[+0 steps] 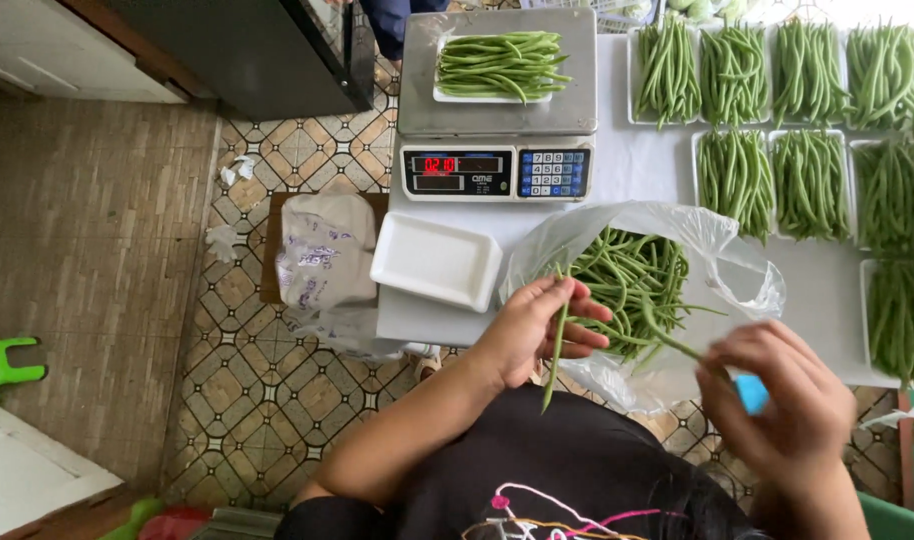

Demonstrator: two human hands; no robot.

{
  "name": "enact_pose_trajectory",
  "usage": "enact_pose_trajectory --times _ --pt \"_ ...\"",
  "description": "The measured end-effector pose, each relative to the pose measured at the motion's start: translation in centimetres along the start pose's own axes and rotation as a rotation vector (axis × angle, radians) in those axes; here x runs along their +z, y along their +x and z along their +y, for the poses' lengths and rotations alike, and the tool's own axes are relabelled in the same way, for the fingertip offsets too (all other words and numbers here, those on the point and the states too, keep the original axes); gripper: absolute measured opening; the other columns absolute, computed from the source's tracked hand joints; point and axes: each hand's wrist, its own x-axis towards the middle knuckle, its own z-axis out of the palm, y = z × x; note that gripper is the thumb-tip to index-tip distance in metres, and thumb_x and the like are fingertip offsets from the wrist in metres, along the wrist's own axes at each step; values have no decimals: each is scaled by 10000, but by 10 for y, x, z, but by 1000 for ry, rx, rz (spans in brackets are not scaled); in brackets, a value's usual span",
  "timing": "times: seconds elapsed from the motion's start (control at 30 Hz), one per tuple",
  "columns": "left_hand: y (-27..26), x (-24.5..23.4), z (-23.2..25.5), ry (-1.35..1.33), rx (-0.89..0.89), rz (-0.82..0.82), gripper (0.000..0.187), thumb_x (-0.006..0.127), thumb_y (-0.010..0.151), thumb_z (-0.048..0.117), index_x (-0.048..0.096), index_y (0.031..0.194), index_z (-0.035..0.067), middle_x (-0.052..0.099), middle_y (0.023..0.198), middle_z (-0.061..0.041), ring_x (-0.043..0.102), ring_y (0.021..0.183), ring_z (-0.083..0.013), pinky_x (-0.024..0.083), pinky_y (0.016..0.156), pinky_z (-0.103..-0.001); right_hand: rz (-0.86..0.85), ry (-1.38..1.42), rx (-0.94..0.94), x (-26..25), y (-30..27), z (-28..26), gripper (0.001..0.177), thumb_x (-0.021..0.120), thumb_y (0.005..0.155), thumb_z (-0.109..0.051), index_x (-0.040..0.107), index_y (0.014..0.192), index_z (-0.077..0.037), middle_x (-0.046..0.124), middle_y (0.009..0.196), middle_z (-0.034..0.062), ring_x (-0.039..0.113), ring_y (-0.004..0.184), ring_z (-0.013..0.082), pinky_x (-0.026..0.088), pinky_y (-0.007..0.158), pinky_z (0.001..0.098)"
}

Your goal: A person is weighing green beans on a digital scale and packing them into plastic trays.

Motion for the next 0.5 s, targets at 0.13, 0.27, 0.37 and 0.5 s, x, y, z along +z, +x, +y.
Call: enact_pose_trajectory --times 0.13,0.27,0.37,0.5 --pt "1 23 7 28 -14 6 247 415 1135 249 557 1108 49 737 1141 -202 749 772 -263 633 616 -307 51 -83 -339 3 -15 0 70 627 897 -58 604 880 6 664 812 178 621 711 325 564 744 414" --pt "4 29 13 -117 157 -4 239 460 1118 249 606 1141 62 718 1220 -190 750 916 -320 648 685 -336 -23 -71 -441 16 -6 -1 97 589 922 -76 625 888 6 668 826 183 609 706 348 550 685 396" --pt "3 29 14 -159 241 7 230 470 1111 273 618 1132 98 713 1246 -172 742 970 -323 637 788 -392 12 -85 -442 18 -7 3 99 583 928 -62 621 883 17 656 794 181 591 677 347 538 672 389" --pt "2 30 13 -229 289 11 237 478 1108 257 612 1198 84 699 1267 -166 725 1023 -342 622 868 -419 -27 -90 -460 22 2 2 60 599 929 -37 628 908 11 671 842 173 596 710 349 537 692 392"
